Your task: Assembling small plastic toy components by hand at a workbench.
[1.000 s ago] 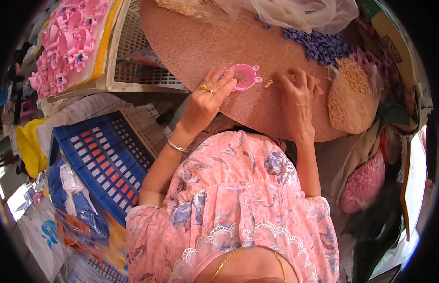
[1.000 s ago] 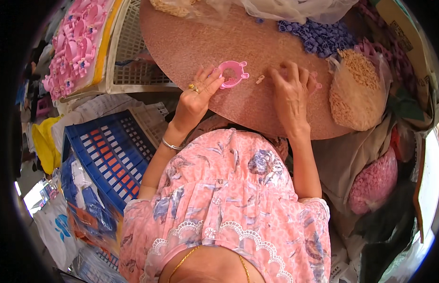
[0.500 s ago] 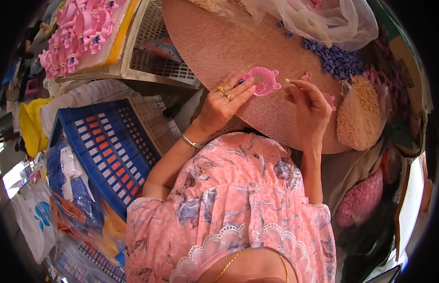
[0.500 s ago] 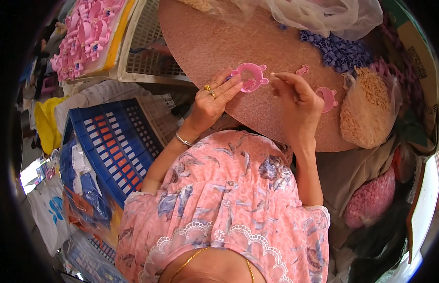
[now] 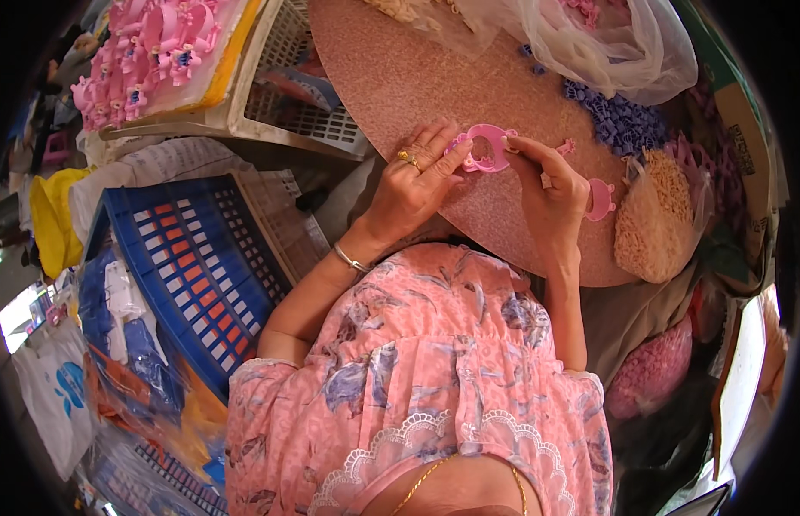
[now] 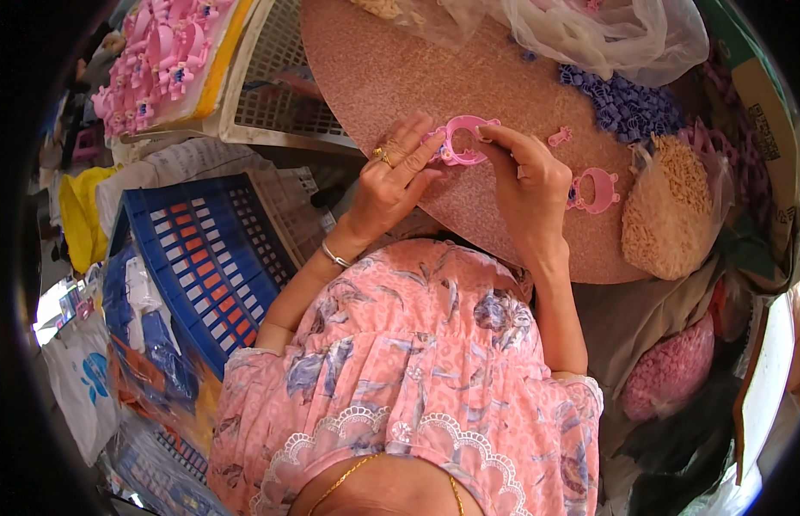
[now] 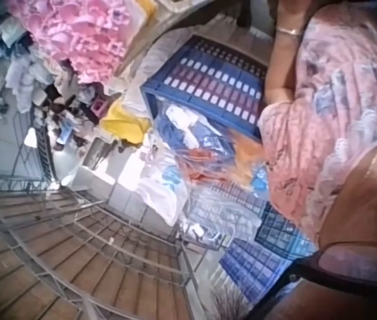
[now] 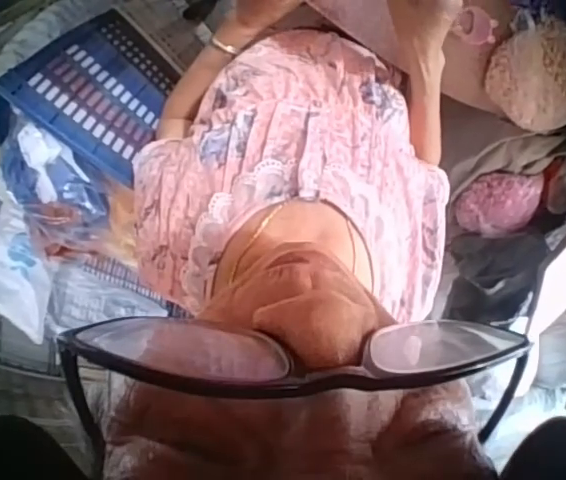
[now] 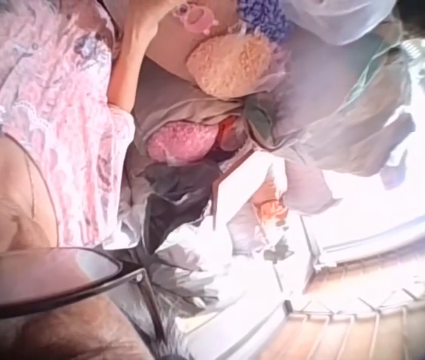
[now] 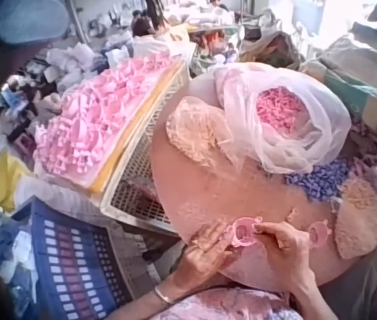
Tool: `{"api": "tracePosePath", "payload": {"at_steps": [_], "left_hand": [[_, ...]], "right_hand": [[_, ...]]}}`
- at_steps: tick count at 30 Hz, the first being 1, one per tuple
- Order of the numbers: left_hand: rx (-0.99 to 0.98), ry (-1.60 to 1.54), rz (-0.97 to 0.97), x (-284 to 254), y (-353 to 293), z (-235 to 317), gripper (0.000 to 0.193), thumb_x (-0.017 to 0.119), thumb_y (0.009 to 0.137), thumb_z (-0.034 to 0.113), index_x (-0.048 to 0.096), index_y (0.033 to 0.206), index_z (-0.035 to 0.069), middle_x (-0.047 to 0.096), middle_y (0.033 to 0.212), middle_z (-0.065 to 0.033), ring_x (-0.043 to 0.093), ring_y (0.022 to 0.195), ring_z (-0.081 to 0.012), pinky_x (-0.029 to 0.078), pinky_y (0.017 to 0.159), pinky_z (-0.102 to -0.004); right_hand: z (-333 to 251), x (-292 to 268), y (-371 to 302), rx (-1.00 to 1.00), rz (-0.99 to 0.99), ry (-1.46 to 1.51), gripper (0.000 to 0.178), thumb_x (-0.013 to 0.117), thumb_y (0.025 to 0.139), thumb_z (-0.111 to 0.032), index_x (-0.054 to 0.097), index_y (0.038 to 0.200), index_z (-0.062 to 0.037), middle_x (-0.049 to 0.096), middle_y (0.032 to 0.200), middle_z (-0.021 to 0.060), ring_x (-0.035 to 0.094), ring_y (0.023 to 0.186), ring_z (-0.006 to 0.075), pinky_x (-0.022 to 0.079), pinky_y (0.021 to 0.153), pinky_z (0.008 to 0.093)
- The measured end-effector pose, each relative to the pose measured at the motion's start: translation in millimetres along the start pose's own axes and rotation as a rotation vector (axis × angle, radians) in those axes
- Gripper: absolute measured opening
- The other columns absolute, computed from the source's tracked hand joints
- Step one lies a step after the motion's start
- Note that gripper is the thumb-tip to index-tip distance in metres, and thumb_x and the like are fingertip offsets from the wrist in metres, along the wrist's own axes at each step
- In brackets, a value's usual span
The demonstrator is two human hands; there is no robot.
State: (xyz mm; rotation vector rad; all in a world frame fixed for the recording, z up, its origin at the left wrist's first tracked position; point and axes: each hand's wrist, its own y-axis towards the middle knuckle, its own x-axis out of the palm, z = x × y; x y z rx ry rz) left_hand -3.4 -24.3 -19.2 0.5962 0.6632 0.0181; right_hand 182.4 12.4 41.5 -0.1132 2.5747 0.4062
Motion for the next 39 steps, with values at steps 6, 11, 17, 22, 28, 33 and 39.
{"api": "tracePosePath", "payload": {"at_steps": [6, 11, 17, 22, 28, 33, 39], "left_hand": [[0.107, 0.193, -0.015, 0.3, -1.9, -0.8, 0.036, 0.061, 0.08, 0.003, 0.065, 0.115, 0.002, 0.06, 0.122, -0.0184, 0.057, 0.116, -0.0352, 0.044, 0.101, -0.0459], [0.127, 0.138, 0.003, 0.4, -6.2, 4.2, 0.032, 0.061, 0.079, -0.001, 0.067, 0.111, -0.001, 0.062, 0.12, -0.0176, 0.058, 0.116, -0.0362, 0.048, 0.098, -0.0445], [0.169, 0.046, 0.022, 3.0, -8.5, 3.3, 0.028, 0.061, 0.079, -0.003, 0.067, 0.106, -0.005, 0.062, 0.119, -0.0189, 0.058, 0.116, -0.038, 0.049, 0.096, -0.0435], [0.147, 0.009, 0.065, 9.5, -12.7, -1.8, 0.028, 0.065, 0.075, -0.006, 0.066, 0.103, -0.007, 0.062, 0.119, -0.0197, 0.058, 0.115, -0.0391, 0.05, 0.095, -0.0437], [0.135, -0.041, 0.085, 12.5, -14.0, -5.2, 0.03, 0.066, 0.074, -0.008, 0.066, 0.104, -0.007, 0.062, 0.119, -0.0198, 0.058, 0.115, -0.0394, 0.051, 0.094, -0.0441], [0.142, -0.032, 0.077, 9.8, -13.0, -3.0, 0.029, 0.065, 0.075, -0.005, 0.066, 0.104, -0.007, 0.062, 0.119, -0.0194, 0.058, 0.116, -0.0386, 0.05, 0.095, -0.044], [0.127, -0.057, 0.087, 10.5, -13.0, -1.9, 0.026, 0.064, 0.079, -0.002, 0.066, 0.103, -0.007, 0.062, 0.119, -0.0197, 0.058, 0.116, -0.0383, 0.048, 0.097, -0.0448]], "right_hand": [[3.7, 1.2, 12.9, -0.271, -0.044, -0.236, 0.013, 0.069, 0.078, 0.001, 0.07, 0.091, -0.0035, 0.069, 0.085, 0.0076, 0.065, 0.076, 0.019, 0.049, 0.067, 0.0285], [4.8, 6.6, 14.7, -0.311, -0.13, -0.262, 0.012, 0.071, 0.075, -0.001, 0.069, 0.086, -0.0045, 0.068, 0.084, 0.0074, 0.064, 0.078, 0.0234, 0.049, 0.07, 0.0321], [6.4, 12.1, 9.6, -0.376, -0.1, -0.298, 0.012, 0.072, 0.075, -0.003, 0.068, 0.086, -0.0057, 0.069, 0.084, 0.0076, 0.064, 0.077, 0.0247, 0.048, 0.072, 0.0344], [11.7, 22.1, 1.5, -0.329, -0.088, -0.305, 0.014, 0.07, 0.076, 0.0, 0.068, 0.089, -0.0051, 0.069, 0.085, 0.008, 0.064, 0.079, 0.0249, 0.049, 0.073, 0.0357], [4.2, 19.9, -1.0, -0.223, -0.142, -0.249, 0.021, 0.061, 0.077, 0.007, 0.065, 0.095, -0.0039, 0.067, 0.088, 0.0117, 0.061, 0.081, 0.0307, 0.046, 0.076, 0.0409], [-1.7, 22.7, 3.5, -0.251, -0.047, -0.325, 0.016, 0.064, 0.077, 0.007, 0.067, 0.088, -0.0046, 0.068, 0.085, 0.0097, 0.063, 0.079, 0.0271, 0.049, 0.07, 0.0352], [-1.6, 27.6, -2.6, -0.172, -0.071, -0.251, 0.019, 0.065, 0.075, 0.007, 0.067, 0.089, -0.0056, 0.066, 0.083, 0.009, 0.061, 0.077, 0.0281, 0.048, 0.073, 0.0362]]}}
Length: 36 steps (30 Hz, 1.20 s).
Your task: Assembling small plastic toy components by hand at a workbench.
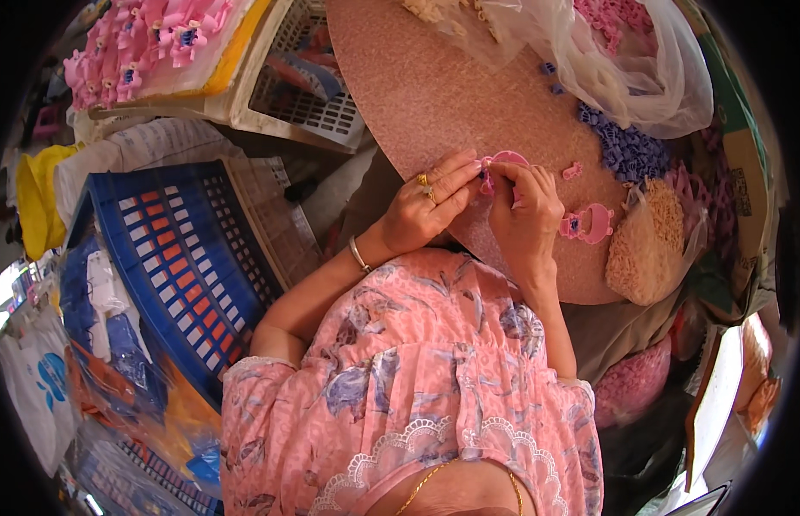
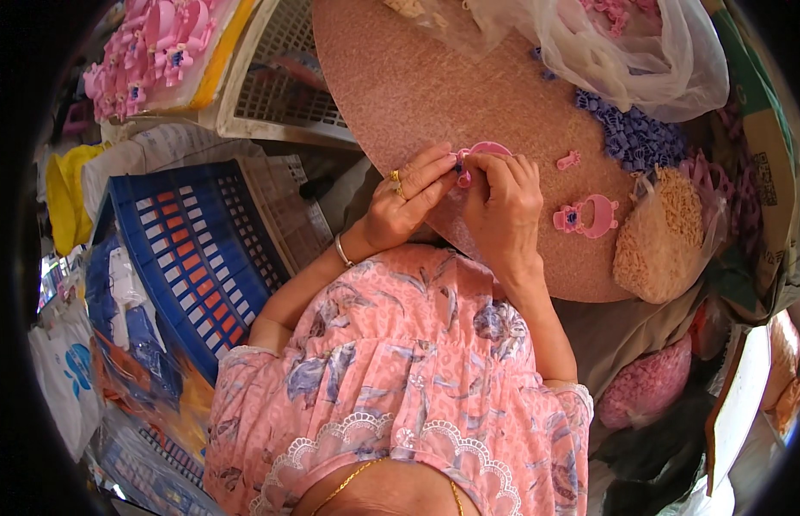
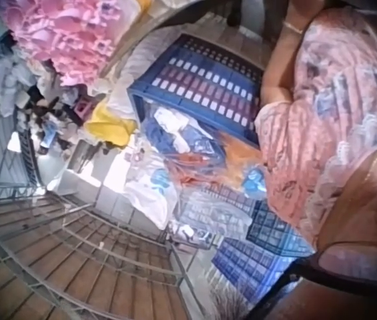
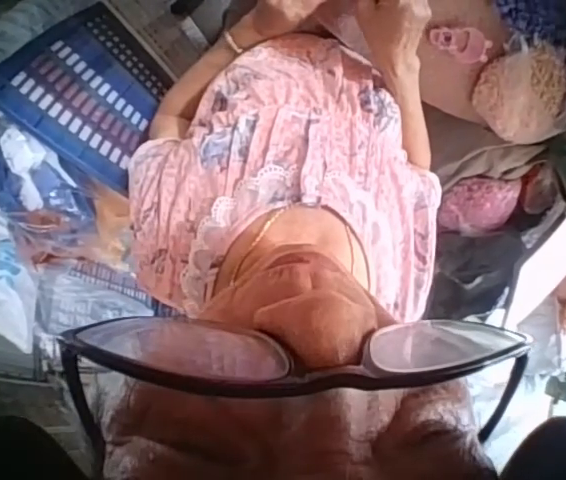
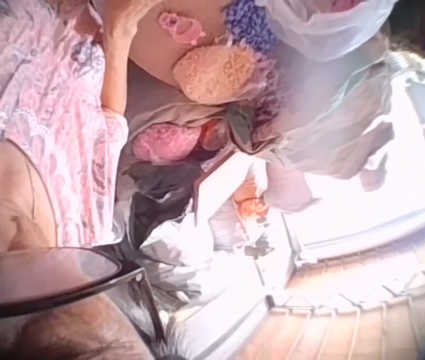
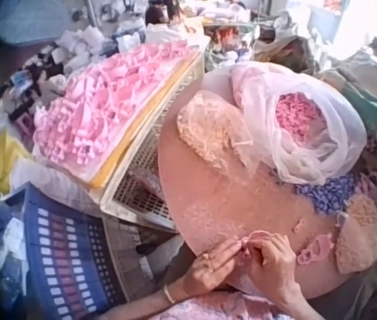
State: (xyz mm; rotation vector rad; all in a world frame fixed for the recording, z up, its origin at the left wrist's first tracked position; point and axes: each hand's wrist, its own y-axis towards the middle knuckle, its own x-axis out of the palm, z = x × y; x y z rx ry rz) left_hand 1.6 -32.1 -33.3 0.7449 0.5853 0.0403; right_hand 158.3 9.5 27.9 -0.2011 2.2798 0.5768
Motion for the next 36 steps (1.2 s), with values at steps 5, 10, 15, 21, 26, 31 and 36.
{"api": "tracePosePath", "payload": {"at_steps": [5, 10, 15, 21, 26, 31, 36], "left_hand": [[0.0, -0.014, 0.014, 2.3, -2.1, -2.4, 0.024, 0.063, 0.079, -0.003, 0.066, 0.102, -0.007, 0.062, 0.118, -0.0207, 0.059, 0.114, -0.0383, 0.049, 0.096, -0.0451], [-0.007, -0.008, 0.032, 2.8, -1.9, -3.2, 0.024, 0.065, 0.077, -0.003, 0.066, 0.101, -0.006, 0.063, 0.116, -0.0201, 0.06, 0.113, -0.038, 0.051, 0.094, -0.044], [-0.004, -0.002, 0.045, 3.9, -1.2, -3.1, 0.025, 0.067, 0.076, -0.004, 0.067, 0.101, -0.005, 0.064, 0.115, -0.0188, 0.06, 0.112, -0.0379, 0.052, 0.092, -0.043], [0.001, -0.013, 0.037, 3.7, -1.9, -4.0, 0.026, 0.067, 0.076, -0.005, 0.066, 0.102, -0.005, 0.064, 0.114, -0.0184, 0.061, 0.112, -0.0382, 0.052, 0.091, -0.0428], [-0.031, -0.024, 0.056, 6.5, 1.5, -3.1, 0.027, 0.065, 0.077, -0.006, 0.066, 0.103, -0.005, 0.064, 0.114, -0.0186, 0.062, 0.11, -0.0365, 0.052, 0.091, -0.0419], [-0.07, 0.039, 0.01, 8.2, 3.2, -2.9, 0.034, 0.065, 0.08, 0.005, 0.061, 0.112, -0.004, 0.062, 0.12, -0.0173, 0.058, 0.115, -0.0361, 0.047, 0.097, -0.044], [-0.054, 0.159, -0.107, 2.6, 25.6, 11.8, 0.046, 0.067, 0.08, 0.012, 0.056, 0.122, -0.002, 0.059, 0.125, -0.017, 0.054, 0.121, -0.0343, 0.042, 0.103, -0.0448]], "right_hand": [[-6.6, -9.9, 8.9, -0.127, -0.098, -0.196, 0.022, 0.063, 0.075, 0.007, 0.068, 0.093, -0.0056, 0.066, 0.086, 0.0088, 0.061, 0.083, 0.028, 0.046, 0.077, 0.0371], [6.3, -18.3, 13.1, -0.121, -0.224, -0.202, 0.027, 0.061, 0.074, 0.005, 0.066, 0.098, -0.0061, 0.066, 0.095, 0.0079, 0.058, 0.088, 0.0271, 0.042, 0.08, 0.0398], [7.0, -35.3, 21.5, -0.153, -0.099, -0.281, 0.017, 0.068, 0.076, -0.003, 0.068, 0.092, -0.0082, 0.066, 0.09, 0.0052, 0.059, 0.085, 0.0243, 0.042, 0.077, 0.0356], [5.6, -26.9, 16.8, -0.204, -0.16, -0.25, 0.014, 0.069, 0.075, -0.003, 0.068, 0.087, -0.0101, 0.063, 0.088, 0.0021, 0.056, 0.083, 0.022, 0.039, 0.076, 0.0346], [8.6, -22.7, 16.9, -0.242, -0.174, -0.222, 0.017, 0.068, 0.074, -0.001, 0.068, 0.088, -0.0105, 0.063, 0.089, 0.002, 0.056, 0.085, 0.0219, 0.038, 0.077, 0.0344], [8.5, -33.8, 16.6, -0.186, -0.091, -0.249, 0.021, 0.068, 0.073, 0.001, 0.069, 0.091, -0.0104, 0.063, 0.088, 0.004, 0.059, 0.084, 0.0219, 0.04, 0.077, 0.0336], [25.3, -60.6, 8.7, -0.041, 0.106, -0.335, 0.015, 0.068, 0.078, -0.002, 0.071, 0.092, -0.0081, 0.066, 0.087, 0.0054, 0.062, 0.083, 0.0214, 0.042, 0.079, 0.0317]]}}
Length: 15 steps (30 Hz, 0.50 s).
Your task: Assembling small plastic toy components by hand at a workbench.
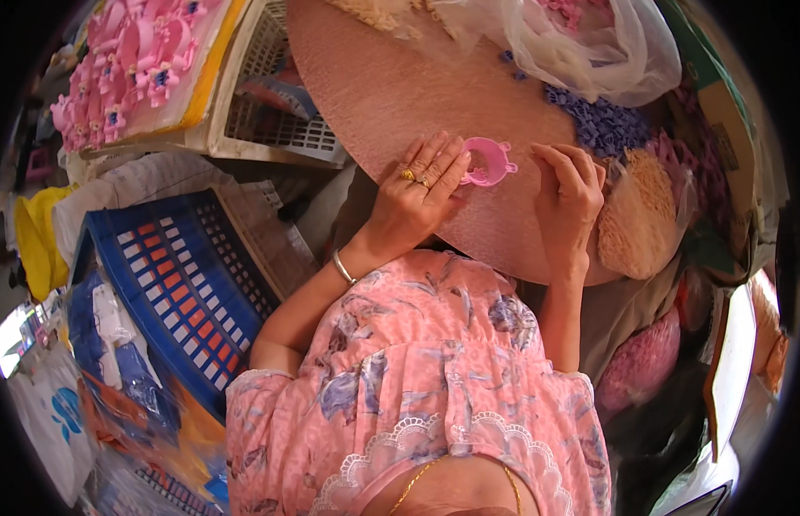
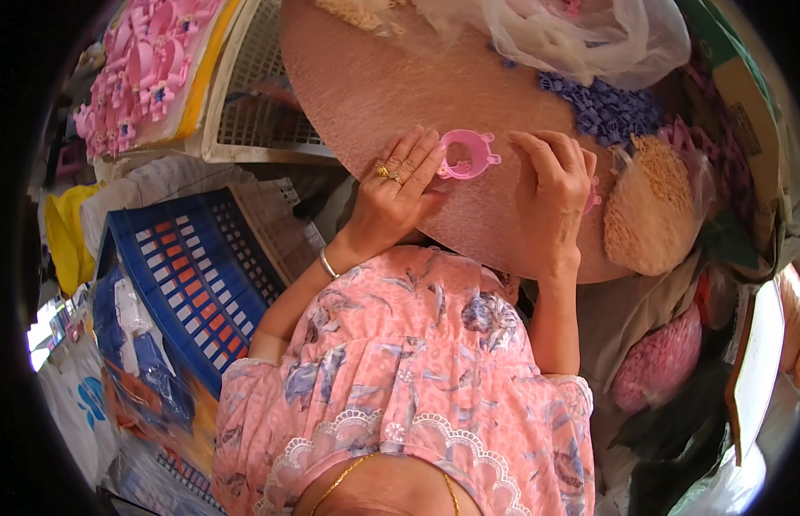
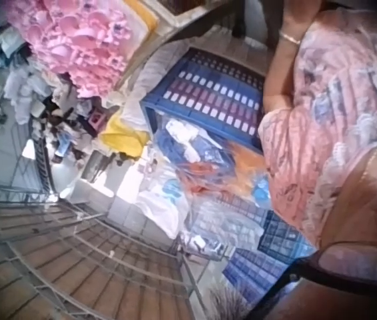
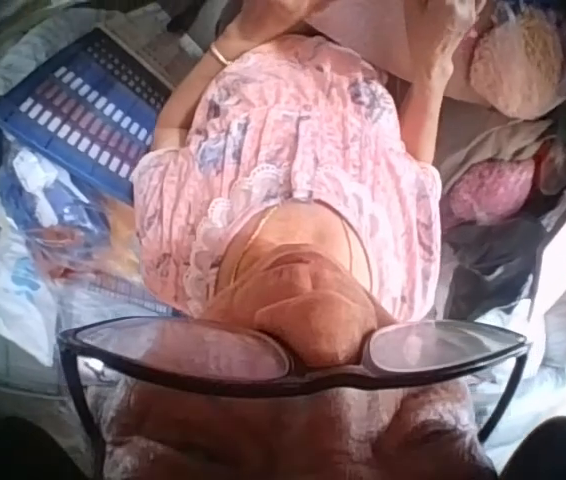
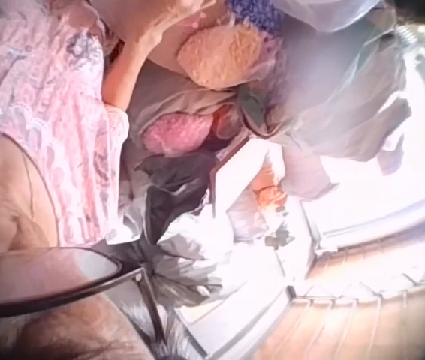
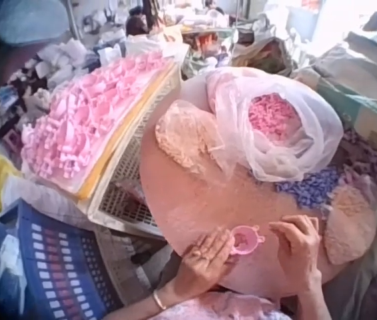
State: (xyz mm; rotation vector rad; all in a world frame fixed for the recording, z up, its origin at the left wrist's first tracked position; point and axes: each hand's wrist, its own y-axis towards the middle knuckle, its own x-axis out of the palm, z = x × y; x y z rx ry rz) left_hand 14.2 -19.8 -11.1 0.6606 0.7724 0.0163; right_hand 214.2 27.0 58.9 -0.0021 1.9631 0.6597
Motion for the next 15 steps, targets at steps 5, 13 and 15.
{"api": "tracePosePath", "payload": {"at_steps": [5, 13, 15], "left_hand": [[0.112, 0.212, -0.135, 7.7, 0.7, -9.2, 0.046, 0.067, 0.08, 0.012, 0.057, 0.122, -0.003, 0.061, 0.123, -0.0181, 0.058, 0.115, -0.0333, 0.043, 0.103, -0.0429], [-0.623, -0.147, -0.039, -12.3, 10.9, 5.6, 0.038, 0.07, 0.082, 0.01, 0.062, 0.118, 0.001, 0.067, 0.11, -0.018, 0.066, 0.101, -0.0323, 0.055, 0.082, -0.0362], [-0.818, -0.821, 0.082, -9.8, 14.0, -6.3, 0.039, 0.073, 0.08, 0.01, 0.063, 0.117, 0.005, 0.067, 0.106, -0.0188, 0.067, 0.098, -0.0303, 0.055, 0.081, -0.0349]], "right_hand": [[17.1, -4.5, -14.2, 0.124, 0.076, 0.008, 0.015, 0.066, 0.08, -0.002, 0.071, 0.094, -0.0082, 0.068, 0.089, 0.0054, 0.062, 0.083, 0.0228, 0.042, 0.079, 0.0309], [33.9, -0.2, -11.0, 0.098, -0.081, -0.146, 0.024, 0.064, 0.077, 0.0, 0.069, 0.099, -0.0078, 0.067, 0.105, 0.0069, 0.059, 0.097, 0.0276, 0.042, 0.084, 0.0344], [32.8, -2.9, -7.2, 0.034, -0.108, -0.134, 0.03, 0.064, 0.078, 0.004, 0.068, 0.106, -0.0061, 0.067, 0.107, 0.0068, 0.06, 0.101, 0.0229, 0.046, 0.085, 0.0348]]}}
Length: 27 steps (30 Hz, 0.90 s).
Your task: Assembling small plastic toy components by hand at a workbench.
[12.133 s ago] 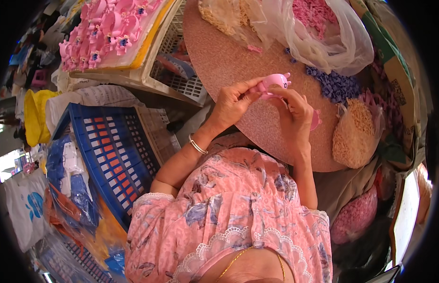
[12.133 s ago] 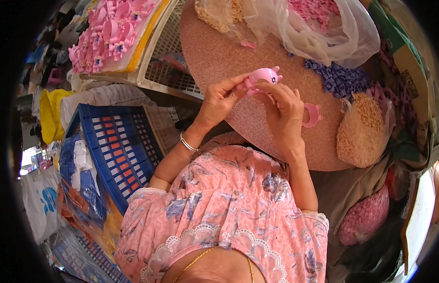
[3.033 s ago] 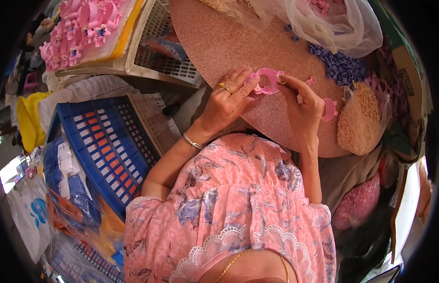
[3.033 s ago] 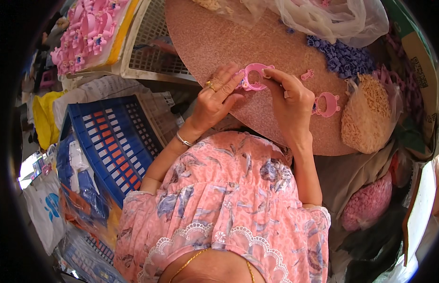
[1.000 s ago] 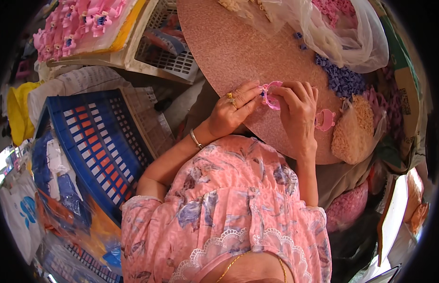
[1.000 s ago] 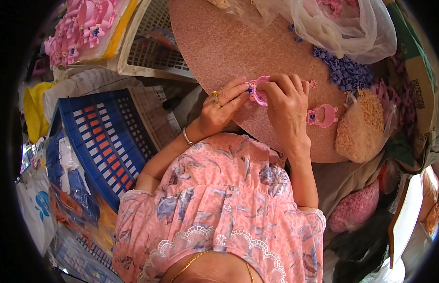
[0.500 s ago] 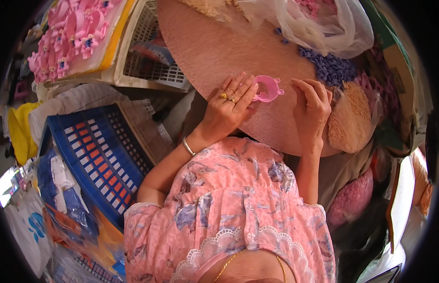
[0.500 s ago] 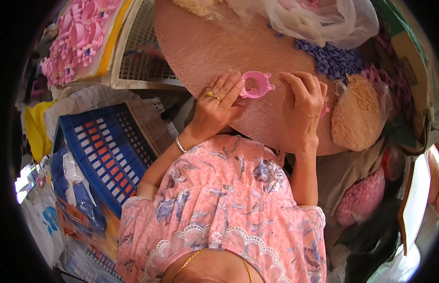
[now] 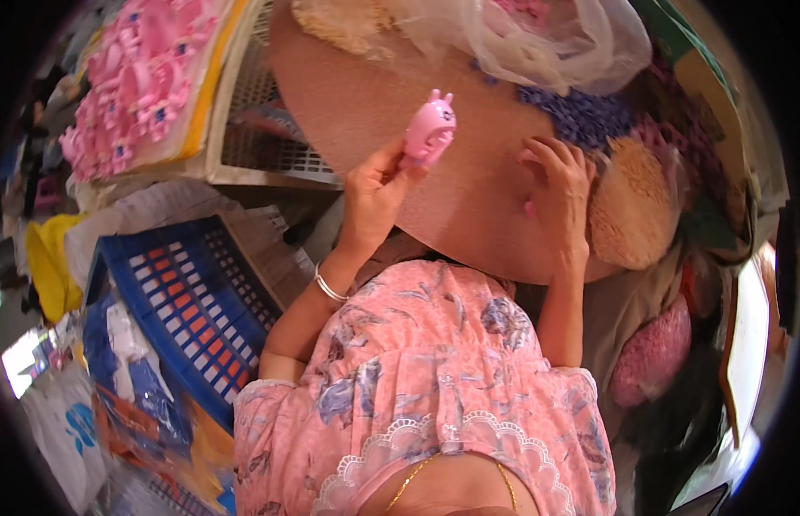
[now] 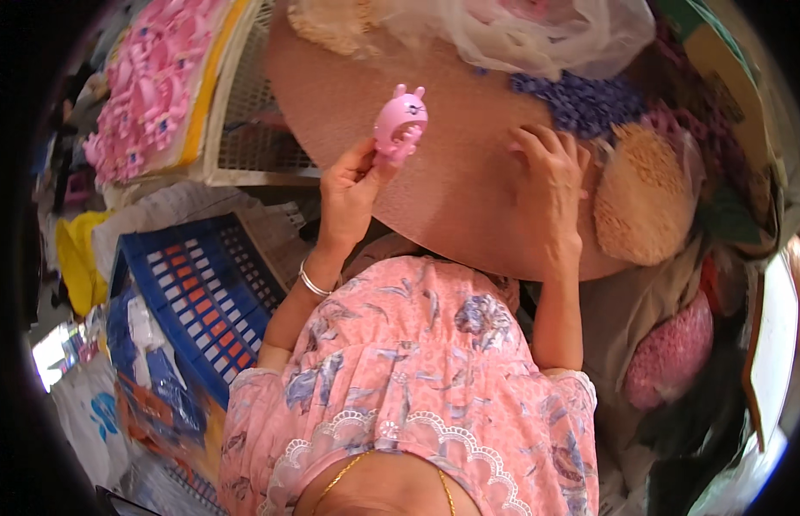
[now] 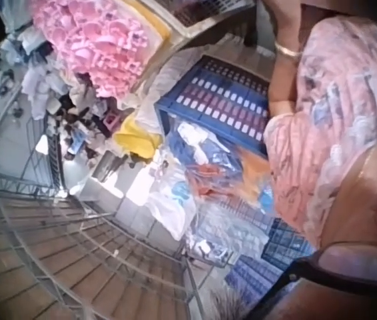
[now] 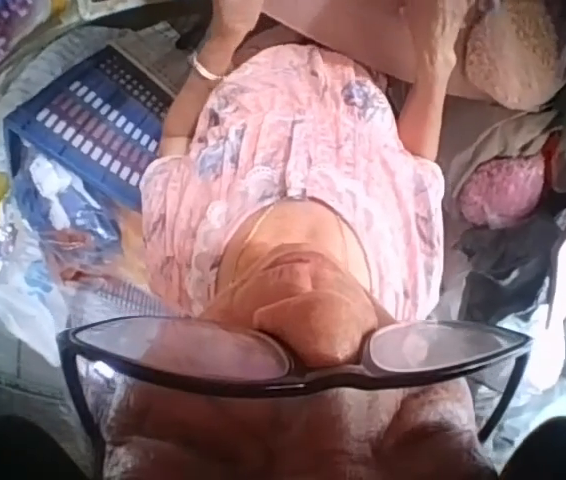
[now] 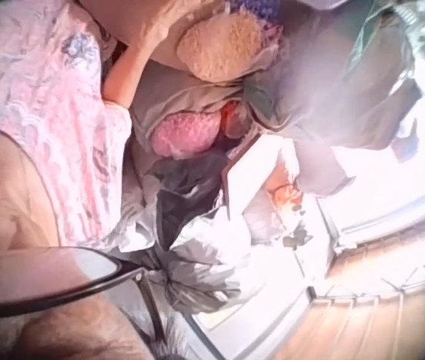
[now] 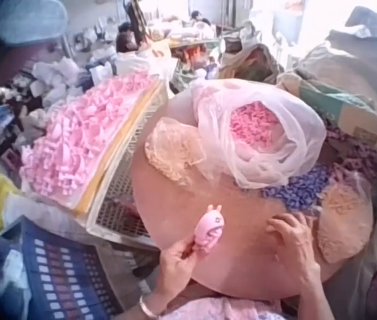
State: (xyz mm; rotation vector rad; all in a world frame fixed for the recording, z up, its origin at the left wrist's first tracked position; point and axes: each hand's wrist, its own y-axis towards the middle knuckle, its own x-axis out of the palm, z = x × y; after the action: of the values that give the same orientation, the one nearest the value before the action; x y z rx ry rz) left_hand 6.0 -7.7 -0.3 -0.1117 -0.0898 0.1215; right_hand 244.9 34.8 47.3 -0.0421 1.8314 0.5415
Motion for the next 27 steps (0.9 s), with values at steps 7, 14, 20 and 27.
{"api": "tracePosePath", "payload": {"at_steps": [7, 14, 20, 27], "left_hand": [[0.803, 0.768, 0.124, 1.3, -7.5, 6.9, 0.057, 0.073, 0.073, -0.002, 0.056, 0.127, 0.003, 0.061, 0.125, -0.0141, 0.062, 0.11, -0.0296, 0.053, 0.087, -0.0369], [0.493, 0.541, 0.098, 7.8, -22.1, 4.8, 0.063, 0.075, 0.076, 0.004, 0.05, 0.134, 0.0, 0.06, 0.125, -0.018, 0.063, 0.11, -0.0282, 0.053, 0.088, -0.0354], [-0.164, -0.077, -0.209, -0.9, -18.9, 1.4, 0.045, 0.068, 0.088, 0.007, 0.052, 0.128, -0.007, 0.065, 0.113, -0.014, 0.064, 0.101, -0.017, 0.055, 0.086, -0.0294], [-0.278, -0.367, -0.153, 2.6, -21.0, -7.9, 0.03, 0.064, 0.09, 0.006, 0.06, 0.118, -0.005, 0.068, 0.102, -0.01, 0.066, 0.088, -0.0138, 0.057, 0.076, -0.0258]], "right_hand": [[-76.9, 6.3, 6.3, 0.416, 0.003, 1.205, 0.048, 0.072, 0.083, -0.008, 0.053, 0.127, -0.0019, 0.065, 0.101, 0.0071, 0.064, 0.092, 0.0151, 0.053, 0.077, 0.0274], [-54.4, 48.4, 3.2, 0.533, -0.126, 1.306, 0.041, 0.066, 0.091, -0.014, 0.05, 0.127, -0.0016, 0.062, 0.107, 0.0057, 0.061, 0.095, 0.0111, 0.051, 0.082, 0.024], [-54.8, 43.1, 6.1, 0.435, -0.21, 1.131, 0.044, 0.066, 0.092, -0.015, 0.049, 0.13, -0.0033, 0.062, 0.105, 0.0049, 0.061, 0.095, 0.0102, 0.051, 0.081, 0.0238], [-58.3, 19.6, 7.0, -0.149, 0.172, 0.344, 0.034, 0.068, 0.074, 0.0, 0.068, 0.105, -0.0131, 0.059, 0.12, 0.0072, 0.053, 0.11, 0.0263, 0.042, 0.092, 0.038]]}}
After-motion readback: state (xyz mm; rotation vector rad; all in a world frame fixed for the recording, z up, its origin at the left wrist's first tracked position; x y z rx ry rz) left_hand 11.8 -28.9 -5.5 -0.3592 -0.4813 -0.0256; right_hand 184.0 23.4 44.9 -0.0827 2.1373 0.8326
